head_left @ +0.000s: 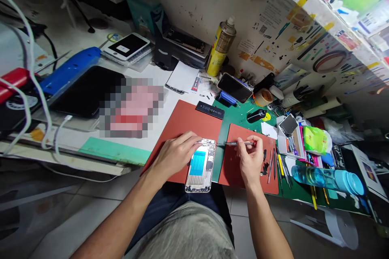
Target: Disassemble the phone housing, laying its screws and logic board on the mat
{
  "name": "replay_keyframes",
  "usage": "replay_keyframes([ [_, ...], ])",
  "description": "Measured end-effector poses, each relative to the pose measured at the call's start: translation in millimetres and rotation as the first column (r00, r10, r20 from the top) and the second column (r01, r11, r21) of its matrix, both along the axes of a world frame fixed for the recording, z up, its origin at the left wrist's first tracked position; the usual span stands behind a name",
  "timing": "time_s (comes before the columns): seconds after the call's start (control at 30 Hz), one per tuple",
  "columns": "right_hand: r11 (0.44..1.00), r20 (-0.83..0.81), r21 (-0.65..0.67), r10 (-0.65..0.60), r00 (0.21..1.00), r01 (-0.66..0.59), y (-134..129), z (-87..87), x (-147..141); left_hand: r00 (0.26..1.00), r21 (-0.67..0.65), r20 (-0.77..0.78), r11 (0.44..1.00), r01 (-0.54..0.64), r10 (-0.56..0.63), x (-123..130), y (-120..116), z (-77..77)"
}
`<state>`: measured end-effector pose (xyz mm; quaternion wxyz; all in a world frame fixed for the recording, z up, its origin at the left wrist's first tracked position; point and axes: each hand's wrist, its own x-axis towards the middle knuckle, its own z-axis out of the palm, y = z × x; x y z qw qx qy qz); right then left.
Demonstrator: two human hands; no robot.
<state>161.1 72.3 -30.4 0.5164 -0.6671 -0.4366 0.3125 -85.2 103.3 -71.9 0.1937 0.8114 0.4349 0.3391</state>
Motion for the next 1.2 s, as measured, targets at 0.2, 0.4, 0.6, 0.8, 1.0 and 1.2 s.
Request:
replay_keyframes([
  [0.2, 1.000, -0.100, 0.006, -0.022, 0.995, 0.022, -6, 1.7, 0, 0.995, 0.012, 0.031, 0.996, 0.092, -0.092, 22, -3, 15.6],
  [0.4, 1.000, -0.146, 0.023, -0.013, 0.989, 0.017, -16, 9.4, 1, 0.984, 0.021, 0.010, 0.984, 0.179, -0.179, 36, 4, 23.4],
  [0.6, 0.999, -0.200, 0.039, -0.006, 0.980, 0.014, -25, 11.8, 7, 0.949, 0.037, -0.015, 0.948, 0.315, -0.315, 38, 9, 33.5],
  [0.8, 0.996, -0.206, 0.045, -0.062, 0.977, 0.072, -36, 11.0, 17, 0.920, -0.017, 0.007, 0.920, 0.391, -0.391, 50, 11, 37.4],
  [1.0, 0.959, -0.189, 0.136, -0.223, 0.956, 0.250, -49, 13.1, 27, 0.932, -0.145, 0.125, 0.923, 0.357, -0.341, 69, 12, 38.7],
  [1.2, 0.871, -0.268, 0.173, -0.407, 0.873, 0.459, -76, 11.5, 43, 0.966, -0.299, 0.134, 0.921, 0.251, -0.220, 115, 35, 49.3],
])
